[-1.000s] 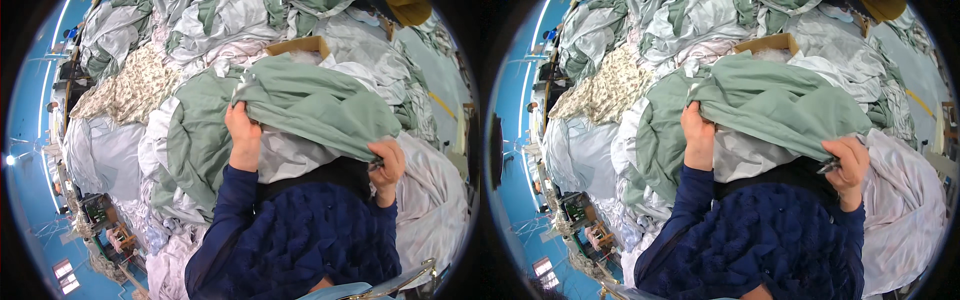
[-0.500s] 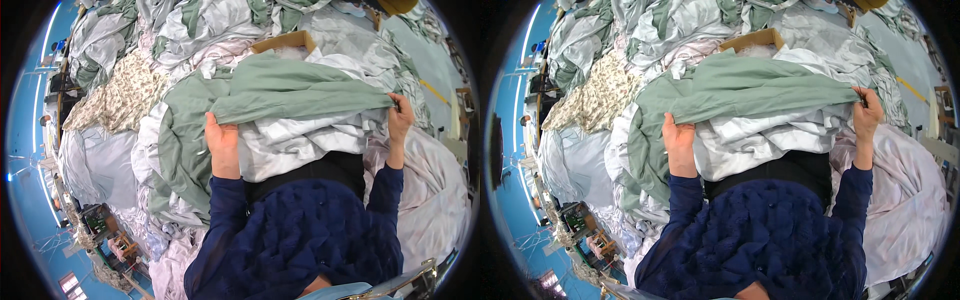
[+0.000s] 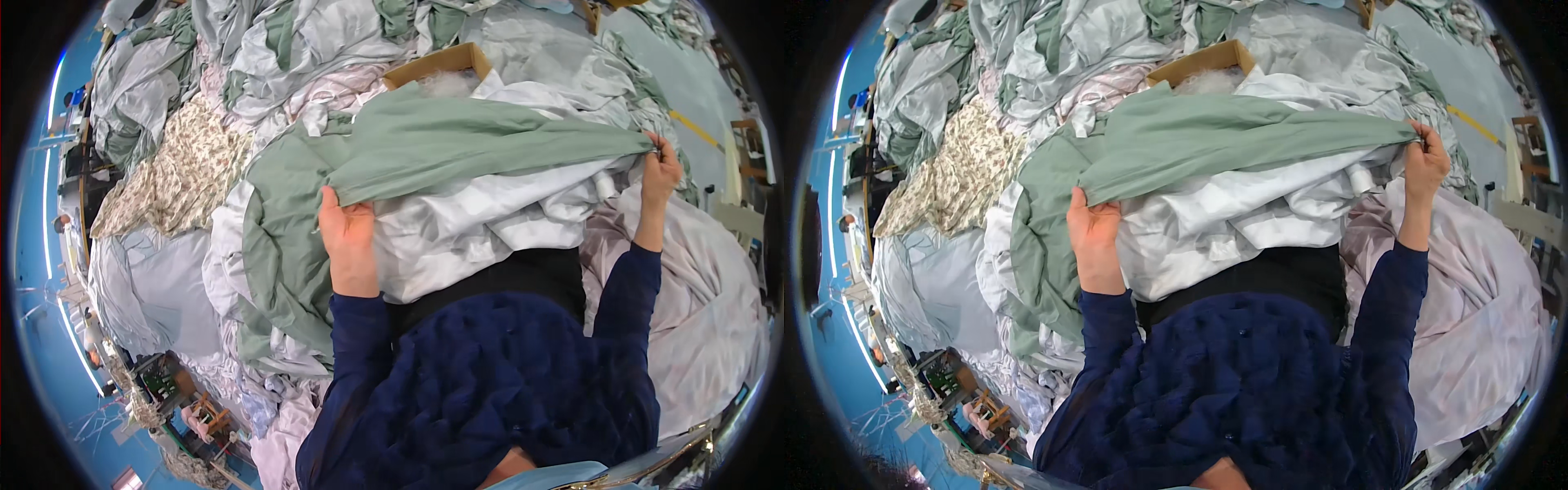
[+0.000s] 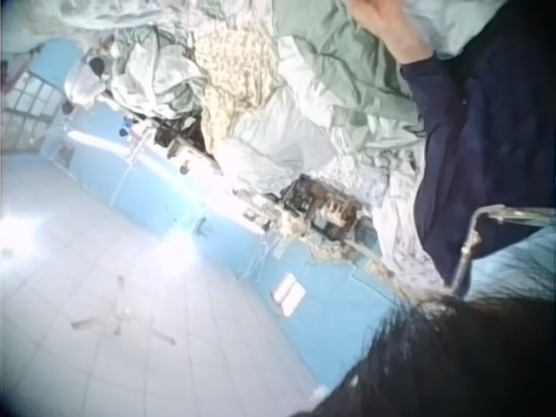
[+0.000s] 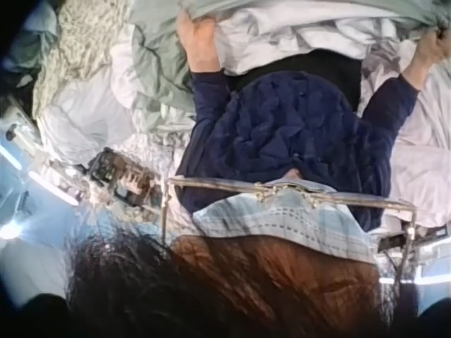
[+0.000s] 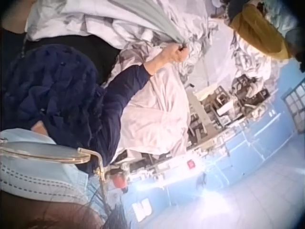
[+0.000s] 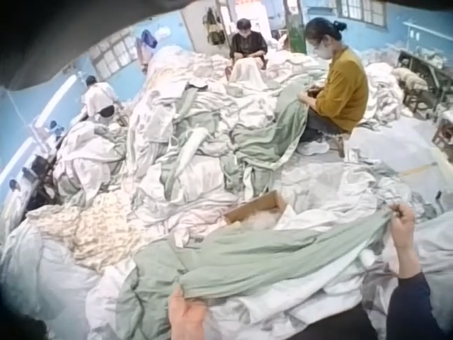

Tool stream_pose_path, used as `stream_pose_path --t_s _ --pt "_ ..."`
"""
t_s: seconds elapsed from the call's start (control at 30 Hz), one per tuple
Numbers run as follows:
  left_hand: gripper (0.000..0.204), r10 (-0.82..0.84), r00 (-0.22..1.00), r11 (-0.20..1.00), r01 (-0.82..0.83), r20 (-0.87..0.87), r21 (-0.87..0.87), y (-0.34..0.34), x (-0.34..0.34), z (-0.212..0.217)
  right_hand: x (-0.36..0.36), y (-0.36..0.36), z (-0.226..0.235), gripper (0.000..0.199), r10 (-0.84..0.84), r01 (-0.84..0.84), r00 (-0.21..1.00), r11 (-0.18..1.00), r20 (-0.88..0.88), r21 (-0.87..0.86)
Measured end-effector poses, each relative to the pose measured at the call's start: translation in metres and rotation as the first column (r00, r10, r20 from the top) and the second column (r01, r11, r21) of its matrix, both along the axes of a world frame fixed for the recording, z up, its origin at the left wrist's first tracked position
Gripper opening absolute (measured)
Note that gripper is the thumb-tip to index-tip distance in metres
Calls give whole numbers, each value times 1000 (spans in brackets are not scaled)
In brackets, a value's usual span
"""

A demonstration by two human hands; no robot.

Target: Trimming excess threads from fabric pieces using hand snips.

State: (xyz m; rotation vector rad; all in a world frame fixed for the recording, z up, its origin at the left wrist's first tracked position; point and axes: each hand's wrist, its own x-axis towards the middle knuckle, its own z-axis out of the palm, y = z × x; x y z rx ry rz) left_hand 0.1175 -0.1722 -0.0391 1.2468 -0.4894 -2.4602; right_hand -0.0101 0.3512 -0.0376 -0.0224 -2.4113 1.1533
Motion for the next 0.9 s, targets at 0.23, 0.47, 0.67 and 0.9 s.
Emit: stream_pose_path --t_s 0.23,0.47,0.67,0.9 --pt "29 -117 991 992 113 -71 -62 6 6 -6 -27 104 -44 30 -234 233 972 925 35 -299" --pt "23 -167 973 977 142 -162 -156 9 16 -4 -20 104 -70 30 -188 182 946 982 265 50" --pt "21 -94 986 988 75 -139 -139 1 25 6 18 -52 6 30 129 -127 978 992 165 -19" --pt "23 -110 985 983 88 -133 -162 1 27 10 37 -168 59 34 466 -541 829 808 310 231"
